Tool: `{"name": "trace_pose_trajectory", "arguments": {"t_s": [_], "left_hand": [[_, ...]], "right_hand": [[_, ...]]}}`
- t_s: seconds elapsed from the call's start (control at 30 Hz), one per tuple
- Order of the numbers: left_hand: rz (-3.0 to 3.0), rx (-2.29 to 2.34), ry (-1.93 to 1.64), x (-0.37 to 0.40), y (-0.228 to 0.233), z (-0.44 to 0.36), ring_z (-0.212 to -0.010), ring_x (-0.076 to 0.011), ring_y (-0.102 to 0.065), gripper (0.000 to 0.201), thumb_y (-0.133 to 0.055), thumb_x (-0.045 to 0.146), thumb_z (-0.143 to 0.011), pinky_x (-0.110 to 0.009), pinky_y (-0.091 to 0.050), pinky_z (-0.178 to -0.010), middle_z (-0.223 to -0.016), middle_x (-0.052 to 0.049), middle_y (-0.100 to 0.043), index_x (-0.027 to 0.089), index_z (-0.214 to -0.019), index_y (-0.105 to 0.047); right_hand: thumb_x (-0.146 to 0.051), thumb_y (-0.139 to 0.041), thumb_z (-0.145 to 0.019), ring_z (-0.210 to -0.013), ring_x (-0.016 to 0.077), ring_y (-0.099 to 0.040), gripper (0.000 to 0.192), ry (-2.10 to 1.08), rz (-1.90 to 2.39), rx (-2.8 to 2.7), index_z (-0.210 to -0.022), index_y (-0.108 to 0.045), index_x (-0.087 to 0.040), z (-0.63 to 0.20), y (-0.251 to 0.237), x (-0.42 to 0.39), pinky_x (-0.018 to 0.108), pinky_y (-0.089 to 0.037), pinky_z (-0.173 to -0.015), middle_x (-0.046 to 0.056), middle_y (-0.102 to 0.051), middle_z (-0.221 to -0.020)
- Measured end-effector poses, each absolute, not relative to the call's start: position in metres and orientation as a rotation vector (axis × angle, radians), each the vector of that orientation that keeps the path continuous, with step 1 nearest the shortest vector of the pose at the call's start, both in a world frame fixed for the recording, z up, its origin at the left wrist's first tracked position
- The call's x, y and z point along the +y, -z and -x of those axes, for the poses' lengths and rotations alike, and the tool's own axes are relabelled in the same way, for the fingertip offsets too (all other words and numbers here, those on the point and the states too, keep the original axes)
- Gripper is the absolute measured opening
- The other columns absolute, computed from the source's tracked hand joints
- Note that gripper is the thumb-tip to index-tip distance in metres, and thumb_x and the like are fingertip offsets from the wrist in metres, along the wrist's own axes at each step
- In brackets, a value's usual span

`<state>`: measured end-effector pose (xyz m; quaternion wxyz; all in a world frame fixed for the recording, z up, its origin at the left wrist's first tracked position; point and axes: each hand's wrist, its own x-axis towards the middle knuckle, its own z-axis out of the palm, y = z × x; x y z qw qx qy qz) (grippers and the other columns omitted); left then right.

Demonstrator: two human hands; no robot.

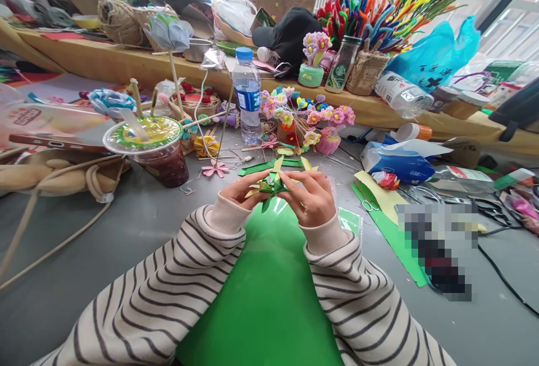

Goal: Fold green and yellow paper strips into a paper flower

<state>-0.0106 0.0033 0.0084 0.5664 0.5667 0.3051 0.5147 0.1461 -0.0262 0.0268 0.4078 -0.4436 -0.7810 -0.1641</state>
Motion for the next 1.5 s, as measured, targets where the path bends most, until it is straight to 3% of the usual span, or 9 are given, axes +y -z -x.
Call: {"name": "trace_pose_trajectory", "arguments": {"t_s": [0.13,0.3,0.53,0.67,0.83,0.97,1.13,1.3,1.5], "left_hand": [[-1.269,0.733,-1.186,0.001,-0.011,0.009,-0.086,-0.0170,-0.055,0.038,-0.064,0.019,-0.057,-0.026,-0.045,-0.074,-0.101,-0.005,-0.057,0.022,-0.095,-0.059],[-1.087,0.701,-1.151,0.002,-0.013,0.010,-0.074,-0.0135,-0.058,0.063,-0.064,0.021,-0.057,-0.025,-0.047,-0.066,-0.100,-0.006,-0.057,0.024,-0.115,-0.040],[-0.826,0.751,-1.120,0.005,-0.013,0.009,-0.070,-0.0117,-0.058,0.058,-0.069,0.025,-0.051,-0.026,-0.047,-0.071,-0.084,-0.004,-0.060,0.014,-0.104,-0.049],[-0.794,0.748,-1.099,0.005,-0.016,0.008,-0.068,-0.0122,-0.059,0.061,-0.071,0.024,-0.047,-0.027,-0.047,-0.072,-0.076,-0.002,-0.061,0.015,-0.103,-0.049],[-0.646,0.689,-0.968,0.013,-0.019,0.014,-0.069,-0.0179,-0.062,0.046,-0.059,0.041,-0.060,-0.030,-0.048,-0.068,-0.082,-0.007,-0.062,0.016,-0.097,-0.049],[-0.680,0.868,-0.986,0.015,-0.014,0.012,-0.060,-0.0148,-0.061,0.026,-0.060,0.028,-0.063,-0.028,-0.049,-0.060,-0.068,-0.006,-0.062,0.014,-0.079,-0.046],[-0.883,1.016,-1.141,0.010,-0.006,0.008,-0.055,-0.0105,-0.056,0.043,-0.070,0.018,-0.049,-0.027,-0.047,-0.054,-0.066,0.002,-0.053,0.016,-0.081,-0.043],[-1.023,1.093,-1.251,0.009,-0.011,0.009,-0.066,-0.0108,-0.055,0.047,-0.073,0.023,-0.042,-0.028,-0.043,-0.068,-0.070,0.001,-0.055,0.016,-0.079,-0.045],[-0.888,0.947,-1.061,0.008,-0.010,0.006,-0.053,-0.0114,-0.057,0.047,-0.074,0.023,-0.039,-0.028,-0.043,-0.059,-0.057,0.003,-0.060,0.017,-0.071,-0.039]], "right_hand": [[-0.024,-0.057,-0.069,-0.081,0.0179,-0.050,0.036,0.415,1.130,-1.979,-0.105,-0.054,-0.025,-0.145,-0.025,-0.026,0.033,-0.044,-0.075,0.003,-0.061,-0.092],[-0.031,-0.059,-0.067,-0.084,0.0193,-0.049,0.041,0.453,1.174,-1.941,-0.106,-0.052,-0.023,-0.148,-0.024,-0.023,0.034,-0.042,-0.077,0.004,-0.060,-0.095],[-0.037,-0.062,-0.062,-0.078,0.0177,-0.051,0.033,0.479,1.125,-1.943,-0.090,-0.059,-0.021,-0.137,-0.027,-0.031,0.032,-0.044,-0.074,0.005,-0.060,-0.082],[-0.024,-0.057,-0.068,-0.072,0.0158,-0.053,0.023,0.494,1.071,-2.052,-0.090,-0.059,-0.018,-0.131,-0.022,-0.032,0.029,-0.046,-0.068,0.006,-0.062,-0.077],[-0.019,-0.051,-0.071,-0.061,0.0114,-0.055,0.019,0.185,1.219,-1.754,-0.089,-0.058,-0.021,-0.130,-0.021,-0.030,0.025,-0.047,-0.060,0.003,-0.062,-0.073],[-0.026,-0.055,-0.067,-0.058,0.0109,-0.056,0.019,-0.306,1.304,-1.410,-0.084,-0.058,-0.019,-0.130,-0.021,-0.030,0.025,-0.048,-0.056,0.001,-0.061,-0.067],[-0.029,-0.058,-0.064,-0.054,0.0099,-0.057,0.020,-0.844,1.212,-1.149,-0.080,-0.056,-0.017,-0.130,-0.020,-0.027,0.023,-0.044,-0.050,0.000,-0.061,-0.062],[-0.030,-0.059,-0.062,-0.050,0.0095,-0.055,0.019,-1.024,1.119,-1.004,-0.075,-0.056,-0.017,-0.138,-0.021,-0.022,0.022,-0.041,-0.045,-0.002,-0.059,-0.052],[-0.029,-0.056,-0.063,-0.048,0.0078,-0.052,0.016,-1.138,1.097,-1.004,-0.075,-0.055,-0.018,-0.143,-0.018,-0.018,0.022,-0.040,-0.046,-0.002,-0.059,-0.055]]}}
